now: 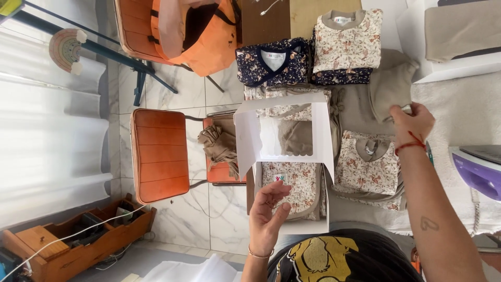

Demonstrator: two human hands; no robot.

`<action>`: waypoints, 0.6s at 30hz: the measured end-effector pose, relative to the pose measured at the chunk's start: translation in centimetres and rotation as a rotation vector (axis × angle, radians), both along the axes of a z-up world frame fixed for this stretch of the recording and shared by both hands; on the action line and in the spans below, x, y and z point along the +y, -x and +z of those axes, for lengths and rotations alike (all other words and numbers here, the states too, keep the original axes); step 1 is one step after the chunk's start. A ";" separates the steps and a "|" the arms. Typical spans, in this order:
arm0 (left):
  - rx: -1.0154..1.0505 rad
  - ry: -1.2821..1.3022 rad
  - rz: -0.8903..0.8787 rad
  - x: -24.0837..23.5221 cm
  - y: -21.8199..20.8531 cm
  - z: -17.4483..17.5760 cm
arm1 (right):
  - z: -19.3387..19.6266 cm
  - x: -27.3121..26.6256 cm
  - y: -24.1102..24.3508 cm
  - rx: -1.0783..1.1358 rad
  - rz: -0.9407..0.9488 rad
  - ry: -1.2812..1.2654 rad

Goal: Folding baby clothes and placing them into white windowed display boxes for retail packaging.

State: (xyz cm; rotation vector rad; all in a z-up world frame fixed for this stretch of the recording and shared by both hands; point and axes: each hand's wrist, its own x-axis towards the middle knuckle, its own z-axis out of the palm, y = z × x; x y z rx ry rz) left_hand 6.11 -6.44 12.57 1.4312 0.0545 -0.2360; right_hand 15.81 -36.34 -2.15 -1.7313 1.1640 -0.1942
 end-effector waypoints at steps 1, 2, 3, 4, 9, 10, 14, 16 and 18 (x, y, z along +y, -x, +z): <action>-0.005 0.002 -0.001 0.0 -0.2 0.6 | 2.0 0.3 0.3 -0.005 -0.001 0.002; -0.023 -0.009 -0.082 0.0 -0.5 1.2 | 4.1 0.6 0.7 -0.011 0.000 -0.045; -0.039 -0.021 -0.162 0.0 -0.6 1.9 | 6.1 0.9 1.2 -0.015 0.002 -0.093; -0.043 -0.019 -0.162 -0.2 -0.7 1.9 | 6.7 0.1 2.4 -0.019 0.002 -0.091; 0.258 -0.022 -0.676 -1.7 -0.5 1.9 | 10.5 -2.3 9.5 -0.394 0.414 0.065; 0.256 -0.022 -0.673 -2.2 -0.5 1.3 | 14.0 -0.8 9.9 -0.396 0.416 0.066; 0.585 0.385 -0.771 -3.5 -0.6 0.0 | 20.7 2.9 14.2 -0.151 1.008 0.169; 0.726 0.562 -0.777 -3.5 -0.6 -1.0 | 21.5 4.4 16.3 -0.207 1.311 0.257; 0.799 0.700 -0.691 -2.8 0.1 -2.5 | 23.8 7.2 17.4 -0.281 1.578 0.256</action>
